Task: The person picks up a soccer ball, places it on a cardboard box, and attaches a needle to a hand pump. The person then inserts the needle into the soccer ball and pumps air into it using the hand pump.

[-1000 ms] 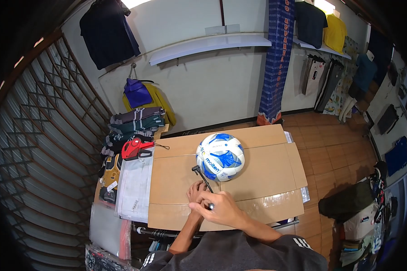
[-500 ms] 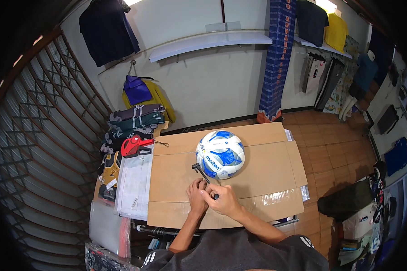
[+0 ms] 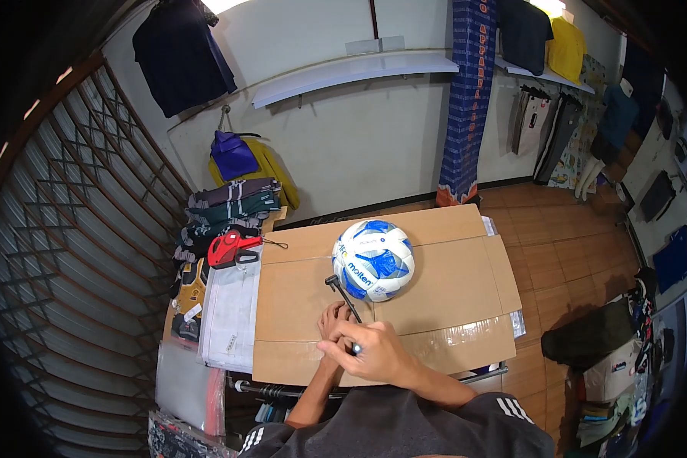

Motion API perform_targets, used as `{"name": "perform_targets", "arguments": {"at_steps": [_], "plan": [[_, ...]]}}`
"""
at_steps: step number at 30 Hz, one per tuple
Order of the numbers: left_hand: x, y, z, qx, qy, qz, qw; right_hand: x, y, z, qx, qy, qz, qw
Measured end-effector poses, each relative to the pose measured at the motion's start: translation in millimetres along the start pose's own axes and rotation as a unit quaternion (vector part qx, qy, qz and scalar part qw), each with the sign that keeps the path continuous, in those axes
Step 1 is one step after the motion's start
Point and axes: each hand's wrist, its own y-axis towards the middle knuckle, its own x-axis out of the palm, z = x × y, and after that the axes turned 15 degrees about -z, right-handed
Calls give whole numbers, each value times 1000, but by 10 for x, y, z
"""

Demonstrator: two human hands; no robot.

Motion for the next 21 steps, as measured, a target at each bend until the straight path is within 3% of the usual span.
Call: {"name": "perform_targets", "arguments": {"at_steps": [14,16,21], "plan": [[-47,1,67,4,5,28,1000,660,-113,738,52,-52,3,997],[-31,13,67,3,-1,24,1000,516,-66,629,84,-46,-43,994],[-111,46,163,-29,23,4,999,-147,-65,-208,25,6,-43,999]]}}
